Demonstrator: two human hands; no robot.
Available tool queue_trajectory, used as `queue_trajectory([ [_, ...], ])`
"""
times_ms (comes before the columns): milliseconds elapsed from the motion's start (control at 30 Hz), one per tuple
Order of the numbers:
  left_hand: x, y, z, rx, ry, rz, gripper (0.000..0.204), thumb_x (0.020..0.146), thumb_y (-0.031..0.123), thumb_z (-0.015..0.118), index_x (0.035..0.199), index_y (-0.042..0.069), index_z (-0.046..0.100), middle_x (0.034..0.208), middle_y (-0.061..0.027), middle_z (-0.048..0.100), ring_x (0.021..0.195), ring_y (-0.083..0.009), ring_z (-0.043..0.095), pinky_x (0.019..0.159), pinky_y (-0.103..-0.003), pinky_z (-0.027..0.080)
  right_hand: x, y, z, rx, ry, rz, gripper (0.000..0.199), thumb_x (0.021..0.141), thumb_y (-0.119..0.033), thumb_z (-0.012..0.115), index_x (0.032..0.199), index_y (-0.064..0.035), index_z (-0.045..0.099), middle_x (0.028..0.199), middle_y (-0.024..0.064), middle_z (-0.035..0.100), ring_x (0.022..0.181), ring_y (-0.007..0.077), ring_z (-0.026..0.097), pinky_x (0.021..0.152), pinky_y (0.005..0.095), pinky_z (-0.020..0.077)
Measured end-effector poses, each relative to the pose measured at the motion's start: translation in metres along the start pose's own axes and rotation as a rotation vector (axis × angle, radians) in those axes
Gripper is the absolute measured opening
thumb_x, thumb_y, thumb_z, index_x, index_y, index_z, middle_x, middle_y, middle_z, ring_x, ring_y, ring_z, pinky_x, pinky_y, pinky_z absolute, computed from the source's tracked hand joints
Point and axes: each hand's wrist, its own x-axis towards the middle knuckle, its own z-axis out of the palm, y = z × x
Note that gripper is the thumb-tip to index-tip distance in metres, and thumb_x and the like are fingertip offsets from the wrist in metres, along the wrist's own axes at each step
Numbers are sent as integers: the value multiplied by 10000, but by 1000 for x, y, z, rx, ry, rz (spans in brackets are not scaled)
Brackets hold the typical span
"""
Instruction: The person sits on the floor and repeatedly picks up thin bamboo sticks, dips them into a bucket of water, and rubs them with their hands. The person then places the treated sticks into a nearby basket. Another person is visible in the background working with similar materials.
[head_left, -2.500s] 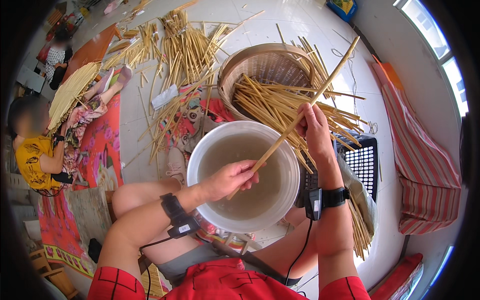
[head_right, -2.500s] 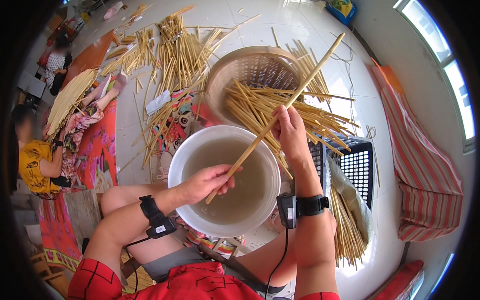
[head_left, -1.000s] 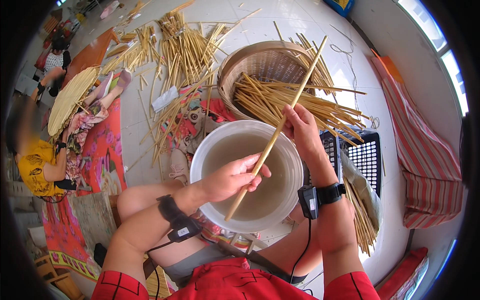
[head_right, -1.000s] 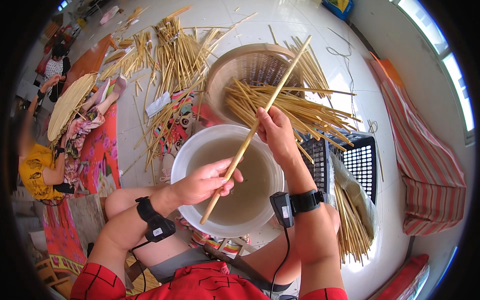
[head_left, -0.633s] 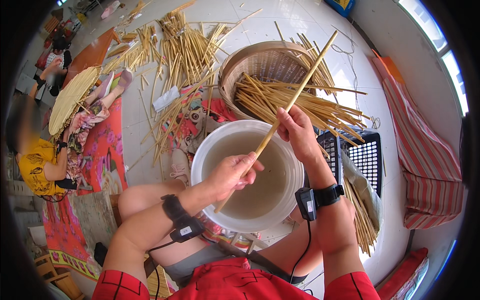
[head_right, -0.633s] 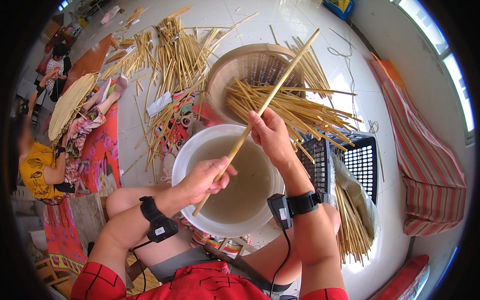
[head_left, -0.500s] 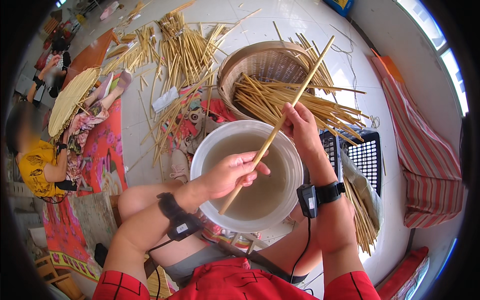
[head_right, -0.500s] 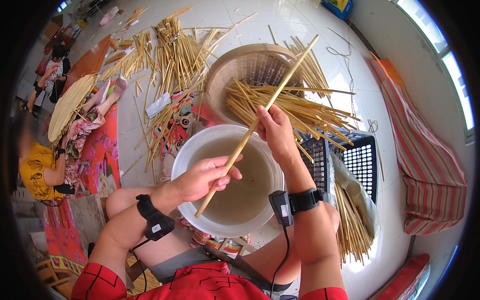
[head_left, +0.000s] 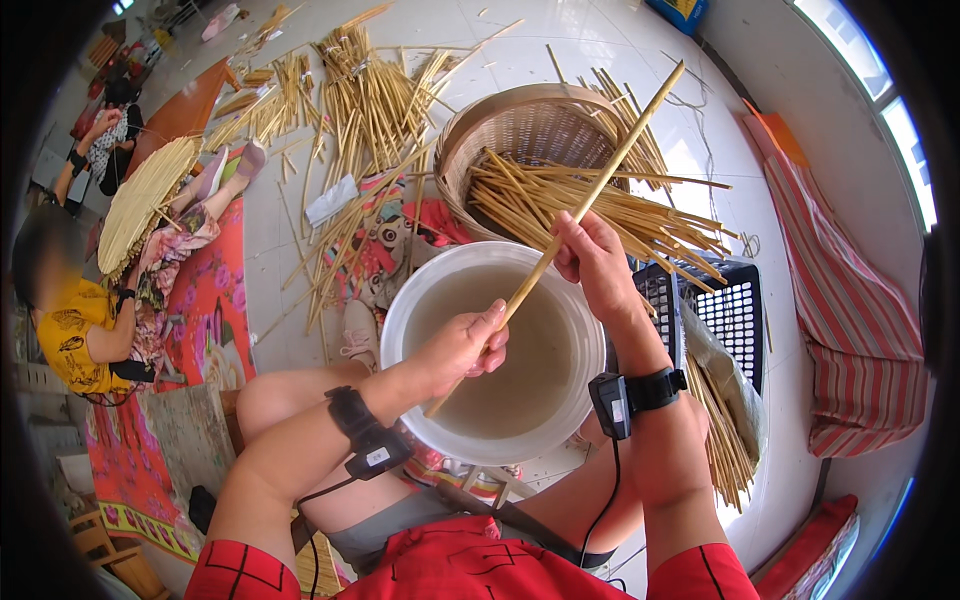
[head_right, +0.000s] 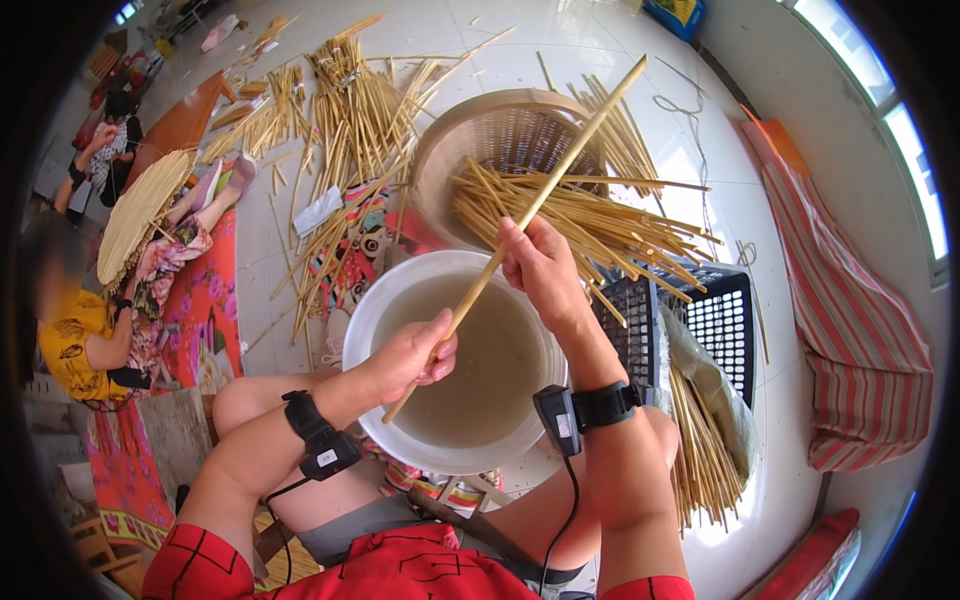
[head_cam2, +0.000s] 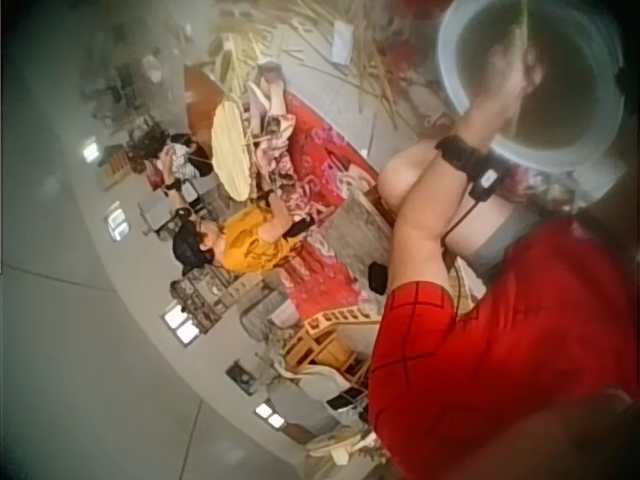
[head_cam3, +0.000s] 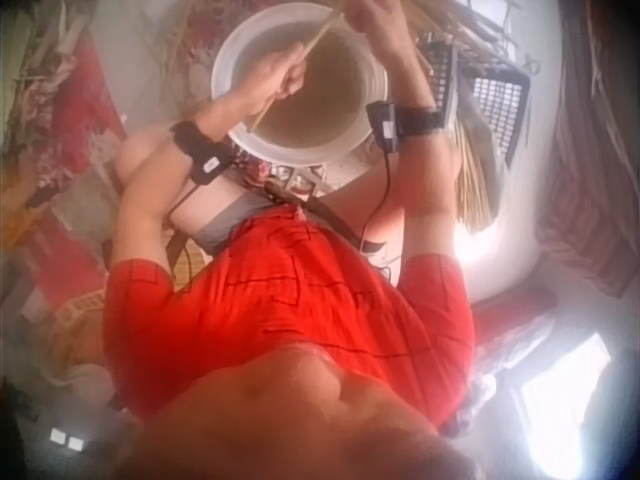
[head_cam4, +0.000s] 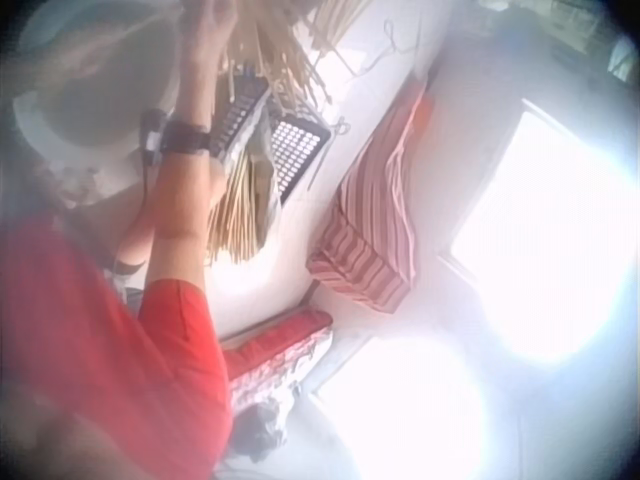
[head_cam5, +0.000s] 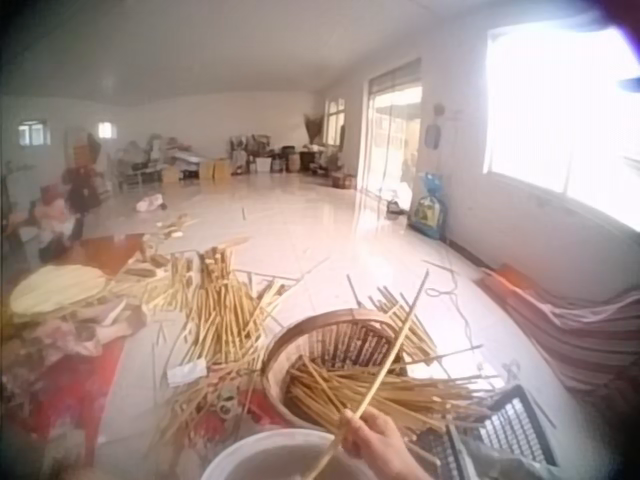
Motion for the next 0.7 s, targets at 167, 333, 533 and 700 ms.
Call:
queue_trajectory([
  [167,2,-1,1,-26,-109,103,346,1043,345,342,1018,57,533,747,-21,523,539,-48,383,484,-189,335,0,-1,-6,-1,-30,-25,283,1006,-290,493,843,-59,510,605,-32,434,498,52,371,450,200,289],
  [333,2,10,14,-188,-170,195,382,1048,218,339,1373,25,389,911,-22,498,620,-47,411,544,-181,366,-1,4,-1,72,-57,7,287,1006,-297,492,844,-61,505,598,-36,421,493,52,355,449,202,284],
  [533,9,8,2,-103,-97,108,308,1045,314,345,1105,71,526,721,28,412,540,-34,329,470,-179,310,-8,1,6,-1,-53,-30,279,998,-299,512,849,-63,500,627,-31,444,517,51,381,461,197,307],
  [700,11,4,1,-89,-97,111,326,1040,362,344,1019,93,527,682,32,411,532,-34,339,461,-181,306,-9,0,10,-73,-47,-47,257,1011,-266,486,860,-59,508,618,-26,447,510,51,377,463,204,292],
])
